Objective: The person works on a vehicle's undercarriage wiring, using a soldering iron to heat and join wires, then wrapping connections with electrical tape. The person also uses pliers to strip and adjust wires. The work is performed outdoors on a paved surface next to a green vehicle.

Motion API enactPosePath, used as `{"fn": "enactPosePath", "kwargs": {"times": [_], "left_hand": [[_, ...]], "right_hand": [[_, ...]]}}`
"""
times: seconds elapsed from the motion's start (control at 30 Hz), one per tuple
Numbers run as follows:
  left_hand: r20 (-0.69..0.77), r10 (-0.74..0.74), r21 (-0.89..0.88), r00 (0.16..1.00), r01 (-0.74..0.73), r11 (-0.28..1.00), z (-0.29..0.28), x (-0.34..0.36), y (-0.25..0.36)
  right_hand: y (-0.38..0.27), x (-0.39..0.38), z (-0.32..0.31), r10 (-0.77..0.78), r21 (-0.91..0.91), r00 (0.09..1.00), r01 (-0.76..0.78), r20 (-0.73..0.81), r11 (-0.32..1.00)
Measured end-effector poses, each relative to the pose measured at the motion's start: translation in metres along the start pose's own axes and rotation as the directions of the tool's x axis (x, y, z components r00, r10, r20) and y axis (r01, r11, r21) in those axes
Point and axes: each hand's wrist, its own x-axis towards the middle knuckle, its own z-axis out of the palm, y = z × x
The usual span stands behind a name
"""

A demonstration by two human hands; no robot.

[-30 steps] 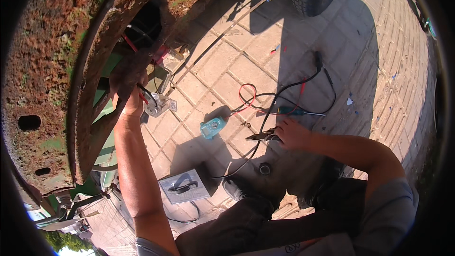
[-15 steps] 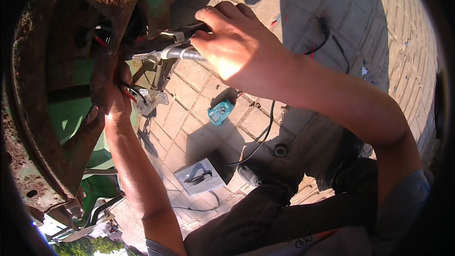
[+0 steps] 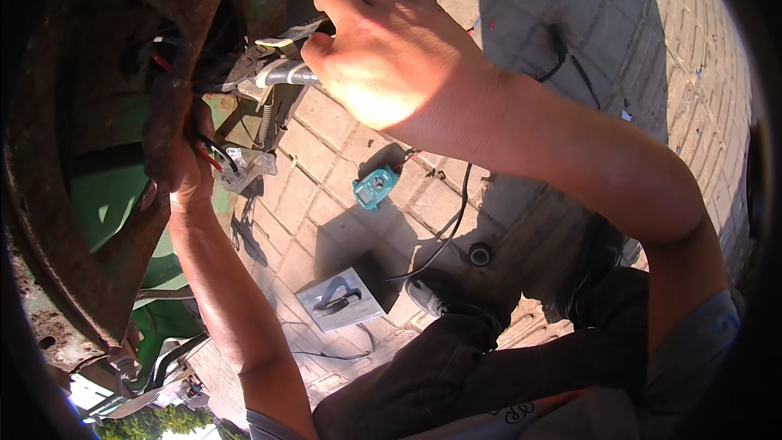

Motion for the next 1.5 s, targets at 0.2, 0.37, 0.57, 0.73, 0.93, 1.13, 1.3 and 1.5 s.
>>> {"fn": "enactPosePath", "kwargs": {"times": [0.2,0.37,0.57,0.73,0.93,1.13,1.3,1.5], "left_hand": [[-0.059,0.070,0.180,0.996,-0.058,0.982,0.003,0.001,-0.002],[-0.035,0.027,0.080,0.999,-0.024,0.996,0.008,0.000,0.003],[-0.014,0.059,-0.055,0.998,-0.060,0.997,0.008,0.001,-0.008],[0.015,0.189,0.019,0.982,-0.190,0.982,0.009,0.004,-0.008],[-0.013,0.225,0.125,0.974,-0.222,0.967,0.008,0.005,-0.009],[-0.001,0.108,0.048,0.994,-0.108,0.993,-0.004,0.001,-0.008],[-0.017,0.004,0.009,1.000,-0.004,1.000,0.007,0.001,0.005],[-0.051,-0.064,-0.041,0.997,0.062,0.997,0.010,0.002,0.008]], "right_hand": [[0.000,0.003,-0.015,-0.057,-0.072,0.998,0.058,0.019,0.996],[0.002,0.004,-0.013,-0.052,-0.012,0.999,0.052,-0.005,0.999],[0.012,0.011,-0.013,-0.091,0.337,0.976,0.020,0.199,0.941],[0.006,0.020,-0.029,-0.042,0.505,0.834,-0.292,0.550,0.812],[0.003,0.018,-0.031,-0.077,0.580,0.599,-0.723,0.797,0.374],[0.000,0.013,-0.018,-0.063,0.535,0.668,-0.531,0.741,0.658],[0.004,-0.022,0.003,0.082,0.091,0.989,-0.071,-0.124,0.993],[0.009,-0.016,-0.002,0.020,0.250,0.995,0.006,-0.099,0.968]]}}
